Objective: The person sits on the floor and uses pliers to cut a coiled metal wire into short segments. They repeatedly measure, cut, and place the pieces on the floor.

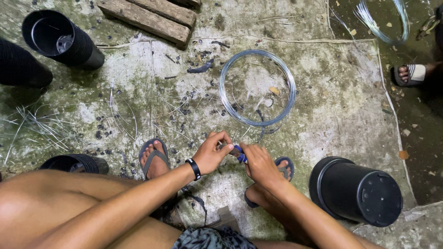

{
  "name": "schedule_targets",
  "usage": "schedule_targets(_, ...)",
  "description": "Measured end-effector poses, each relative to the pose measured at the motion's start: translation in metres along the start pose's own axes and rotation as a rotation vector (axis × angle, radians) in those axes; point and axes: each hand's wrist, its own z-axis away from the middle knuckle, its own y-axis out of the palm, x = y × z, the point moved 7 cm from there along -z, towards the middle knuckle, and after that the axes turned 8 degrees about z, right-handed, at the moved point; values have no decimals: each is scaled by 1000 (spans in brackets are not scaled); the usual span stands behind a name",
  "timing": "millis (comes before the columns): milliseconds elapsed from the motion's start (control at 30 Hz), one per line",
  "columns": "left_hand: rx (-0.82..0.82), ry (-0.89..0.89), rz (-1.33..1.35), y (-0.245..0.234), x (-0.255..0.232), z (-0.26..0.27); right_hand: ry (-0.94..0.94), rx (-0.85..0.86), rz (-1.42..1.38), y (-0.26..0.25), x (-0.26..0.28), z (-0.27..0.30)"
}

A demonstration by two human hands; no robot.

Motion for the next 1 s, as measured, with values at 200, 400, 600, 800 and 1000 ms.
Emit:
schedule_targets(200, -59, 0, -11, -6, 5, -1, -38, -12, 19, 17, 1, 17)
schedule_targets(400, -72, -15, -47, -10, 8, -6, -147, 178, -189, 52, 12, 52)
schedule_targets(600, -112, 29, 53, -15, 5, -12, 46, 525, -41, 127, -5, 80)
schedule_targets(800, -55, -13, 76, -13, 1, -17, 206, 658, 68, 168, -12, 83)
schedule_targets(1000, -43, -41, 96, -14, 2, -17, 213, 389, -209, 129, -13, 51)
